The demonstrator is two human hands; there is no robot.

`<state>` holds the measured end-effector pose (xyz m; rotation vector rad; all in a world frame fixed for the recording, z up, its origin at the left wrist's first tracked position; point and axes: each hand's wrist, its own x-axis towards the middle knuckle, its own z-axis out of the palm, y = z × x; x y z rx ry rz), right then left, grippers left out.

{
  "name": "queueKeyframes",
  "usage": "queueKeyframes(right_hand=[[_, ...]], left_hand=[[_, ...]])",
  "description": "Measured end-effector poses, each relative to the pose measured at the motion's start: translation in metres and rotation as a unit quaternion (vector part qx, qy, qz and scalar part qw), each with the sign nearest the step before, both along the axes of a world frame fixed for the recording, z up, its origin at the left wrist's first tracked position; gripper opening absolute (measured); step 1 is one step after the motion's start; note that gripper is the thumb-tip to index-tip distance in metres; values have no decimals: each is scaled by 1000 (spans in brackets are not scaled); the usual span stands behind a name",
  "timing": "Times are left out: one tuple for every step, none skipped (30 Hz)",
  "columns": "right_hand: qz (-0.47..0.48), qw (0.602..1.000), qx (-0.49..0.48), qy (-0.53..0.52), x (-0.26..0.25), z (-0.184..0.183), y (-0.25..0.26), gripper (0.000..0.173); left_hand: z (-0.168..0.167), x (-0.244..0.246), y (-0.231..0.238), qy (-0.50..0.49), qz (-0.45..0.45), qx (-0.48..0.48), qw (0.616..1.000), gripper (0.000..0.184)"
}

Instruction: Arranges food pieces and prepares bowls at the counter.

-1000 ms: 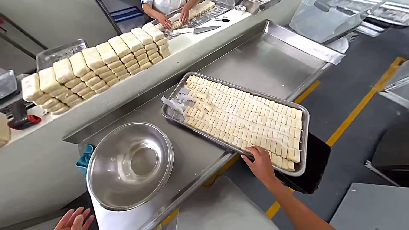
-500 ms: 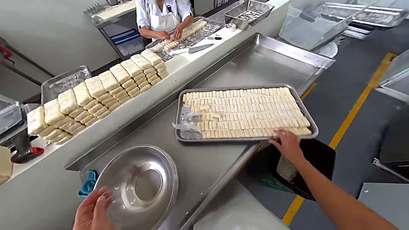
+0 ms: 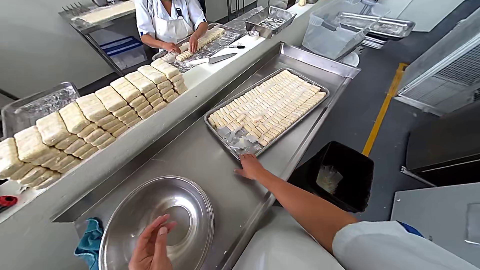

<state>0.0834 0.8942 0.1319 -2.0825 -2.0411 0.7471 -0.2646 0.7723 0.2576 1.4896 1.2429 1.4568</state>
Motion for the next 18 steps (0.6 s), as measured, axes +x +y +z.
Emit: queueKeyframes(right_hand=[[-3,1000,1,-16,-2,-3,-4,75],[0,1000,3,-26,-1,-2,-10,77],[6,999,4,-31,3,-1,-15,77],[11,999,3,-34,6,0,-19,77],[12,999,-3,-35,8,1,-26,78],[12,999,-12,-36,10,2,-32,82],[13,999,-25,-39,12,4,-37,86],[19,998,-43,-41,15,7,-42,90],[28,997,-66,-41,19,12,-49,94],[43,994,-92,-37,25,17,-55,96],[62,991,-116,-22,34,22,-62,97],[79,987,-137,4,46,27,-68,95],[89,984,-146,40,60,32,-72,90],[89,983,-135,82,77,37,-72,79],[84,983,-96,131,95,44,-69,64],[78,982,-44,167,114,55,-61,50],[65,981,19,184,133,66,-45,39],[52,979,77,179,151,75,-22,31]], left_hand=[[1,-10,-4,4,1,2,1000,27],[0,-19,-7,4,9,6,1000,27],[-2,-25,-11,-2,24,8,1000,28],[-3,-29,-15,-8,43,7,999,29],[-6,-31,-19,-13,62,2,998,29],[-8,-28,-22,-16,75,-5,997,28],[-10,-21,-23,-16,82,-15,996,26],[-10,-10,-23,-5,86,-36,996,25],[-9,3,-22,22,88,-71,993,26],[-8,17,-21,66,83,-122,987,35],[-10,31,-17,115,69,-188,973,46],[-16,44,-11,155,52,-256,953,56],[-27,58,-5,193,37,-306,932,64],[-38,74,3,236,34,-336,911,69],[-44,90,10,291,40,-349,890,70],[-45,106,16,344,56,-355,867,68],[-43,118,21,386,79,-351,850,62],[-42,128,25,413,107,-337,840,54]])
